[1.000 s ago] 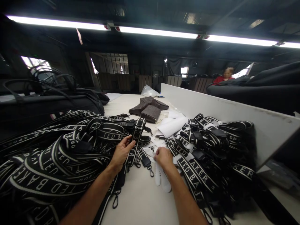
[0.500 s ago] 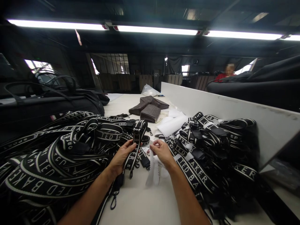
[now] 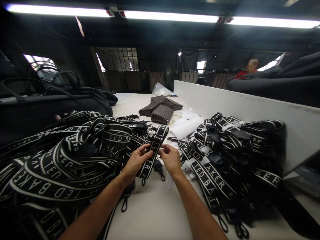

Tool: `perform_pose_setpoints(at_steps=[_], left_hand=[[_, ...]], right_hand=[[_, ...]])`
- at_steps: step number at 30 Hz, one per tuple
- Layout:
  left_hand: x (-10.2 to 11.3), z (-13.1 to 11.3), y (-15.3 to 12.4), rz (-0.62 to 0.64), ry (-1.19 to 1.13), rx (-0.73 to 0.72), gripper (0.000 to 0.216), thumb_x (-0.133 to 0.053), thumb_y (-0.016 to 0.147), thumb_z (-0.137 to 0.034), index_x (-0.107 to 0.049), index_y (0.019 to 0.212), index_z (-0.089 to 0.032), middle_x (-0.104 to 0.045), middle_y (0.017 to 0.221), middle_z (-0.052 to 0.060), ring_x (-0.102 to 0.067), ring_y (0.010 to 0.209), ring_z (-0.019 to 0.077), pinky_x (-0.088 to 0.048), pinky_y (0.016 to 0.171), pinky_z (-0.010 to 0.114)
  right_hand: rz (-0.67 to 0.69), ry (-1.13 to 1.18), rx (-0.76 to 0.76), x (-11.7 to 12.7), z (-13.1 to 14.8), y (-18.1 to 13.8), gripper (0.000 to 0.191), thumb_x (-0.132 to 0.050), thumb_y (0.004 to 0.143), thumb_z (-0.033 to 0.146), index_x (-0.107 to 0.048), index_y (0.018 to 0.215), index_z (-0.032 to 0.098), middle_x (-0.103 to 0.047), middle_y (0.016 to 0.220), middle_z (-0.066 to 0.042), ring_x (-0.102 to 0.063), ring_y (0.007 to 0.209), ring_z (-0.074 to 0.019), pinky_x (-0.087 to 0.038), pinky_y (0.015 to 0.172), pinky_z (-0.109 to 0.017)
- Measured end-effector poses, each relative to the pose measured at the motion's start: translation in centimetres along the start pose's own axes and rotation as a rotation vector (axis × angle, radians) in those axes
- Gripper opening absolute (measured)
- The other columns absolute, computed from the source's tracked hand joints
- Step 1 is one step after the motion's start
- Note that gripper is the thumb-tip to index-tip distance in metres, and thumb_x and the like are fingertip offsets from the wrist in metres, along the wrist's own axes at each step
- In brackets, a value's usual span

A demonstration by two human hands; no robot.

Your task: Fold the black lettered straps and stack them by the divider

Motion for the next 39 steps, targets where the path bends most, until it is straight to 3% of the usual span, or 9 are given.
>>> perform_pose_setpoints(at_steps=[5, 10, 16, 20, 22, 25, 30, 32, 39], left_hand=[[0.0, -0.9, -0.2, -0.035, 0.079, -0.084, 0.036, -0.078, 0.07, -0.032, -0.07, 0.1, -0.015, -0.072, 0.1, 0.007, -0.065, 0.095, 0.02, -0.05, 0.085, 0.027], [2.5, -1.2, 0.4, -0.173, -0.17, 0.034, 0.039, -0.08, 0.068, -0.029, -0.065, 0.101, -0.015, -0.07, 0.074, 0.002, -0.063, 0.059, 0.0121, -0.052, 0.058, 0.021], [5.0, -3.0, 0.7, -0.291, -0.371, 0.082, 0.011, -0.064, 0.085, -0.017, -0.064, 0.095, -0.012, -0.066, 0.064, 0.002, -0.059, 0.047, 0.0091, -0.05, 0.046, 0.017], [4.7, -3.6, 0.5, -0.282, -0.477, 0.142, 0.015, -0.052, 0.093, -0.014, -0.064, 0.1, -0.01, -0.065, 0.063, 0.002, -0.06, 0.047, 0.0079, -0.051, 0.048, 0.015], [4.5, -3.5, 0.4, -0.278, -0.515, 0.167, 0.018, -0.049, 0.094, -0.014, -0.064, 0.101, -0.009, -0.064, 0.064, 0.002, -0.06, 0.048, 0.0078, -0.052, 0.049, 0.015], [4.8, -3.2, 0.6, -0.303, -0.479, 0.123, 0.014, -0.056, 0.09, -0.014, -0.065, 0.1, -0.009, -0.065, 0.065, 0.002, -0.06, 0.049, 0.0085, -0.052, 0.049, 0.017], [5.9, -4.5, 0.5, -0.415, -0.285, -0.202, 0.037, -0.079, 0.071, -0.022, -0.065, 0.104, -0.016, -0.069, 0.077, 0.0, -0.06, 0.055, 0.0081, -0.05, 0.054, 0.017], [5.5, -5.0, 0.2, -0.396, -0.208, -0.296, 0.04, -0.08, 0.07, -0.027, -0.065, 0.105, -0.017, -0.071, 0.092, 0.002, -0.063, 0.065, 0.0088, -0.052, 0.064, 0.018], [1.6, -2.5, -0.2, -0.182, 0.15, -0.287, 0.037, -0.074, 0.077, -0.034, -0.066, 0.107, -0.016, -0.071, 0.108, 0.008, -0.065, 0.101, 0.0213, -0.048, 0.092, 0.031]], right_hand=[[0.07, 0.217, -0.14, -0.8, -0.6, -0.5, 0.032, -0.083, 0.059, 0.032, -0.065, 0.08, 0.015, -0.066, 0.062, 0.001, -0.058, 0.057, -0.0131, -0.046, 0.058, -0.025], [0.398, 0.32, -0.425, -1.8, -0.1, -1.8, 0.036, -0.086, 0.06, 0.033, -0.068, 0.084, 0.011, -0.073, 0.077, -0.008, -0.065, 0.062, -0.013, -0.049, 0.06, -0.023], [0.547, 0.319, -0.378, -2.3, 1.3, -2.5, 0.036, -0.075, 0.078, 0.042, -0.071, 0.093, 0.01, -0.074, 0.085, -0.012, -0.065, 0.063, -0.0108, -0.048, 0.056, -0.02], [0.591, 0.45, -0.346, -2.5, 2.5, -2.8, 0.037, -0.072, 0.081, 0.039, -0.067, 0.108, 0.013, -0.074, 0.096, -0.014, -0.069, 0.071, -0.0144, -0.052, 0.062, -0.023], [0.581, 0.503, -0.349, -2.4, 2.8, -2.8, 0.037, -0.072, 0.082, 0.038, -0.065, 0.111, 0.015, -0.073, 0.098, -0.014, -0.07, 0.075, -0.016, -0.053, 0.063, -0.024], [0.479, 0.436, -0.332, -1.6, 2.7, -2.1, 0.032, -0.074, 0.079, 0.04, -0.067, 0.095, 0.013, -0.074, 0.092, -0.014, -0.069, 0.068, -0.0146, -0.051, 0.056, -0.021], [-0.061, 0.05, -0.038, 2.0, 2.8, -0.4, 0.03, -0.075, 0.074, 0.043, -0.067, 0.078, 0.014, -0.067, 0.063, -0.004, -0.061, 0.052, -0.0131, -0.046, 0.046, -0.021], [-0.156, -0.036, 0.067, 2.1, 3.1, -0.5, 0.027, -0.072, 0.077, 0.042, -0.069, 0.079, 0.015, -0.062, 0.06, -0.001, -0.057, 0.05, -0.013, -0.047, 0.047, -0.023], [0.063, -0.084, 0.267, -1.8, 3.8, -2.0, 0.026, -0.051, 0.092, 0.035, -0.071, 0.101, 0.02, -0.063, 0.09, -0.005, -0.064, 0.073, -0.016, -0.055, 0.07, -0.029]])
Point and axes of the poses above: each hand's wrist, its own y-axis towards the middle knuckle, its own x-axis out of the back of the hand, z = x × y, the point moved 6 cm from there along y, towards the middle knuckle
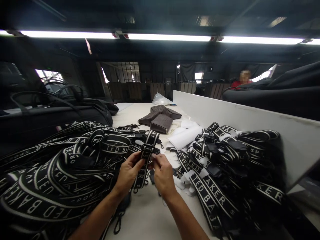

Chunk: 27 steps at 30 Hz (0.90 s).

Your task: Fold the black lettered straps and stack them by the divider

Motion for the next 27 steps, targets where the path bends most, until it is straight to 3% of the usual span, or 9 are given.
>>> perform_pose_setpoints(at_steps=[2, 8, 12, 15, 18, 21, 23, 27], left_hand=[[-0.5, 0.6, -0.3, 0.007, 0.02, 0.015, 0.035, -0.072, 0.078, -0.035, -0.065, 0.106, -0.017, -0.071, 0.107, 0.008, -0.065, 0.101, 0.022, -0.049, 0.091, 0.032], [-0.9, 1.2, -0.7, 0.023, -0.045, 0.12, 0.038, -0.074, 0.074, -0.036, -0.065, 0.105, -0.015, -0.072, 0.103, 0.008, -0.066, 0.095, 0.0207, -0.05, 0.086, 0.029], [-0.6, 1.2, -0.7, -0.018, -0.082, 0.133, 0.038, -0.078, 0.07, -0.035, -0.066, 0.1, -0.015, -0.072, 0.102, 0.008, -0.066, 0.094, 0.0209, -0.049, 0.085, 0.029], [-0.4, 1.4, -0.6, -0.04, -0.174, 0.19, 0.04, -0.08, 0.069, -0.035, -0.067, 0.101, -0.015, -0.072, 0.103, 0.008, -0.066, 0.094, 0.0204, -0.05, 0.081, 0.027], [-0.6, 1.6, -0.8, -0.004, -0.294, 0.277, 0.042, -0.081, 0.069, -0.036, -0.068, 0.103, -0.016, -0.071, 0.104, 0.008, -0.066, 0.09, 0.0194, -0.05, 0.076, 0.025], [-1.2, 1.2, -0.9, 0.086, -0.34, 0.299, 0.041, -0.081, 0.069, -0.038, -0.069, 0.102, -0.016, -0.072, 0.098, 0.007, -0.066, 0.085, 0.0178, -0.05, 0.072, 0.023], [-1.6, 0.9, -1.0, 0.172, -0.326, 0.298, 0.039, -0.08, 0.071, -0.039, -0.07, 0.101, -0.016, -0.072, 0.093, 0.007, -0.066, 0.081, 0.0166, -0.049, 0.072, 0.023], [-2.0, 0.4, -1.3, 0.328, -0.232, 0.305, 0.035, -0.079, 0.073, -0.036, -0.071, 0.1, -0.015, -0.072, 0.09, 0.008, -0.065, 0.08, 0.0163, -0.049, 0.073, 0.023]], right_hand=[[0.001, -0.055, 0.009, -0.2, 0.1, -0.3, 0.024, -0.052, 0.092, 0.033, -0.072, 0.098, 0.021, -0.066, 0.088, -0.005, -0.065, 0.073, -0.0166, -0.054, 0.069, -0.029], [-0.164, -0.257, 0.032, 1.0, 0.5, -0.9, 0.01, -0.068, 0.081, 0.028, -0.069, 0.076, 0.019, -0.069, 0.071, -0.002, -0.063, 0.065, -0.017, -0.049, 0.067, -0.028], [-0.069, -0.283, 0.124, 0.3, 1.1, -0.8, 0.012, -0.061, 0.086, 0.025, -0.071, 0.081, 0.021, -0.07, 0.079, -0.003, -0.064, 0.075, -0.0188, -0.048, 0.074, -0.03], [-0.015, -0.185, 0.098, 0.0, 1.2, -0.6, 0.015, -0.057, 0.088, 0.028, -0.071, 0.088, 0.022, -0.07, 0.093, -0.006, -0.064, 0.088, -0.0208, -0.05, 0.079, -0.032], [-0.014, -0.021, -0.04, 0.0, 0.6, -0.4, 0.017, -0.064, 0.083, 0.034, -0.067, 0.074, 0.02, -0.067, 0.105, -0.009, -0.063, 0.086, -0.0207, -0.05, 0.071, -0.03], [-0.034, 0.161, -0.192, 0.0, -0.3, -0.4, 0.026, -0.073, 0.072, 0.033, -0.055, 0.06, 0.018, -0.066, 0.083, -0.005, -0.057, 0.068, -0.0157, -0.045, 0.062, -0.027], [-0.058, 0.273, -0.258, 0.2, -0.8, -0.3, 0.026, -0.074, 0.069, 0.03, -0.053, 0.059, 0.018, -0.056, 0.063, 0.001, -0.05, 0.06, -0.0128, -0.041, 0.058, -0.026], [-0.071, 0.426, -0.302, 0.8, -1.7, 0.1, 0.032, -0.073, 0.069, 0.03, -0.047, 0.055, 0.019, -0.045, 0.052, 0.005, -0.041, 0.051, -0.0094, -0.034, 0.052, -0.024]])
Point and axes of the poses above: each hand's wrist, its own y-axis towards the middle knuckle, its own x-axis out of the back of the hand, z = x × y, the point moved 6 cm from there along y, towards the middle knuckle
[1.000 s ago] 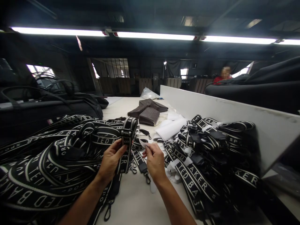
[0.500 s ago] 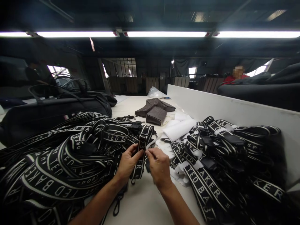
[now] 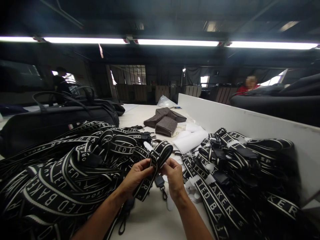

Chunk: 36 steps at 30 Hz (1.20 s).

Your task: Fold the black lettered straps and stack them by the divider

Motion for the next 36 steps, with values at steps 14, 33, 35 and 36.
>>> perform_pose_setpoints(at_steps=[14, 33, 35, 36], left_hand=[[1.2, 0.2, 0.6, -0.071, -0.15, 0.022, 0.055, -0.087, 0.063, -0.032, -0.066, 0.112, -0.014, -0.073, 0.099, 0.011, -0.068, 0.079, 0.0159, -0.05, 0.072, 0.022], [0.5, -0.8, -0.1, -0.099, -0.085, -0.032, 0.037, -0.081, 0.07, -0.038, -0.07, 0.096, -0.015, -0.072, 0.091, 0.007, -0.064, 0.067, 0.0121, -0.049, 0.061, 0.02], [0.5, -1.0, -0.2, -0.055, 0.008, -0.039, 0.036, -0.081, 0.071, -0.035, -0.069, 0.098, -0.014, -0.072, 0.095, 0.009, -0.067, 0.078, 0.016, -0.05, 0.069, 0.022], [0.4, -0.7, -0.2, -0.032, 0.048, -0.011, 0.041, -0.081, 0.071, -0.033, -0.068, 0.105, -0.015, -0.072, 0.096, 0.01, -0.067, 0.081, 0.0179, -0.05, 0.071, 0.023]], right_hand=[[0.016, -0.384, 0.182, 0.5, 0.5, 0.8, 0.033, -0.07, 0.076, 0.05, -0.059, 0.071, 0.019, -0.054, 0.06, 0.002, -0.047, 0.054, -0.012, -0.038, 0.051, -0.024], [0.049, -0.032, 0.002, 0.6, 0.4, 1.3, 0.036, -0.081, 0.065, 0.037, -0.061, 0.087, 0.016, -0.07, 0.078, -0.004, -0.068, 0.073, -0.0184, -0.055, 0.073, -0.032], [0.039, -0.078, 0.014, 0.6, 0.2, 1.2, 0.037, -0.079, 0.067, 0.038, -0.059, 0.092, 0.018, -0.069, 0.072, -0.001, -0.067, 0.066, -0.0184, -0.056, 0.067, -0.032], [0.045, -0.105, 0.025, 0.7, 0.0, 1.3, 0.036, -0.078, 0.068, 0.037, -0.06, 0.092, 0.018, -0.069, 0.07, 0.0, -0.066, 0.064, -0.0186, -0.055, 0.064, -0.032]])
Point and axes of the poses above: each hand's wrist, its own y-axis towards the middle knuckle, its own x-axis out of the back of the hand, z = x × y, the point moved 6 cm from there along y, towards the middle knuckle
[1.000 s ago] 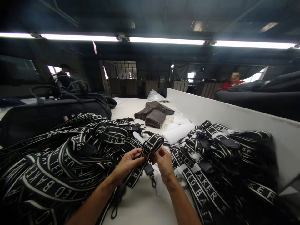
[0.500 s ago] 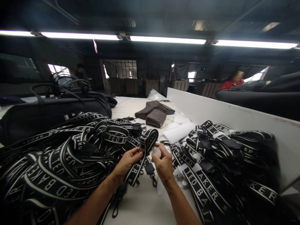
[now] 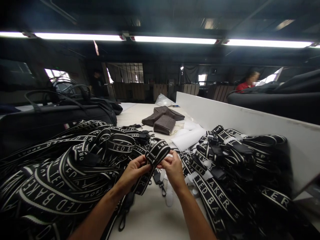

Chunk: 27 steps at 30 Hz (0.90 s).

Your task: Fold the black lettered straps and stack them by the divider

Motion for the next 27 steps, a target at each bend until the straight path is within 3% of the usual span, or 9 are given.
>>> perform_pose_setpoints(at_steps=[4, 9, 14, 19, 23, 27], left_hand=[[0.2, 1.1, -0.1, -0.014, 0.064, 0.119, 0.081, -0.085, 0.066, -0.026, -0.048, 0.138, -0.02, -0.072, 0.1, 0.012, -0.069, 0.083, 0.0222, -0.052, 0.077, 0.031], [-1.1, 0.4, -0.2, 0.125, -0.001, 0.052, 0.047, -0.082, 0.069, -0.029, -0.07, 0.111, -0.014, -0.072, 0.104, 0.012, -0.066, 0.099, 0.0262, -0.049, 0.089, 0.032], [-0.7, 0.2, -0.2, 0.062, 0.041, 0.002, 0.033, -0.078, 0.073, -0.032, -0.075, 0.101, -0.014, -0.073, 0.096, 0.01, -0.067, 0.087, 0.023, -0.051, 0.081, 0.03], [-0.1, -0.1, -0.1, 0.006, 0.042, -0.03, 0.035, -0.08, 0.071, -0.031, -0.074, 0.1, -0.014, -0.073, 0.097, 0.01, -0.068, 0.087, 0.0213, -0.051, 0.079, 0.027], [0.2, -0.1, 0.1, 0.018, 0.014, -0.033, 0.039, -0.08, 0.07, -0.029, -0.07, 0.104, -0.014, -0.073, 0.098, 0.01, -0.068, 0.09, 0.0211, -0.051, 0.083, 0.028], [0.0, 1.1, 0.2, 0.063, 0.002, 0.048, 0.045, -0.082, 0.069, -0.03, -0.068, 0.108, -0.012, -0.074, 0.092, 0.01, -0.07, 0.087, 0.0233, -0.052, 0.084, 0.032]], right_hand=[[0.082, -0.108, 0.078, 0.2, -0.2, 0.0, 0.021, -0.079, 0.067, 0.034, -0.067, 0.068, 0.017, -0.069, 0.066, -0.003, -0.062, 0.061, -0.0194, -0.052, 0.062, -0.033], [0.253, -0.038, -0.002, -0.7, 0.3, -0.4, 0.024, -0.081, 0.065, 0.039, -0.072, 0.07, 0.018, -0.067, 0.063, -0.002, -0.059, 0.057, -0.0166, -0.05, 0.057, -0.03], [0.301, -0.101, -0.214, -1.4, -0.3, -1.4, 0.038, -0.078, 0.067, 0.046, -0.07, 0.085, 0.014, -0.069, 0.071, -0.005, -0.059, 0.048, -0.0132, -0.045, 0.044, -0.024], [0.397, -0.172, -0.284, -0.7, -0.7, -1.6, 0.048, -0.07, 0.075, 0.051, -0.062, 0.108, 0.018, -0.069, 0.075, -0.003, -0.058, 0.044, -0.0116, -0.037, 0.037, -0.019], [0.331, -0.244, -0.215, -0.1, -0.7, -0.7, 0.039, -0.074, 0.07, 0.051, -0.067, 0.076, 0.013, -0.058, 0.055, 0.001, -0.044, 0.04, -0.0066, -0.03, 0.039, -0.019], [0.227, -0.274, -0.13, 0.0, -0.6, -0.1, 0.042, -0.077, 0.064, 0.049, -0.06, 0.05, 0.014, -0.054, 0.048, 0.0, -0.04, 0.043, -0.0073, -0.03, 0.042, -0.022]])
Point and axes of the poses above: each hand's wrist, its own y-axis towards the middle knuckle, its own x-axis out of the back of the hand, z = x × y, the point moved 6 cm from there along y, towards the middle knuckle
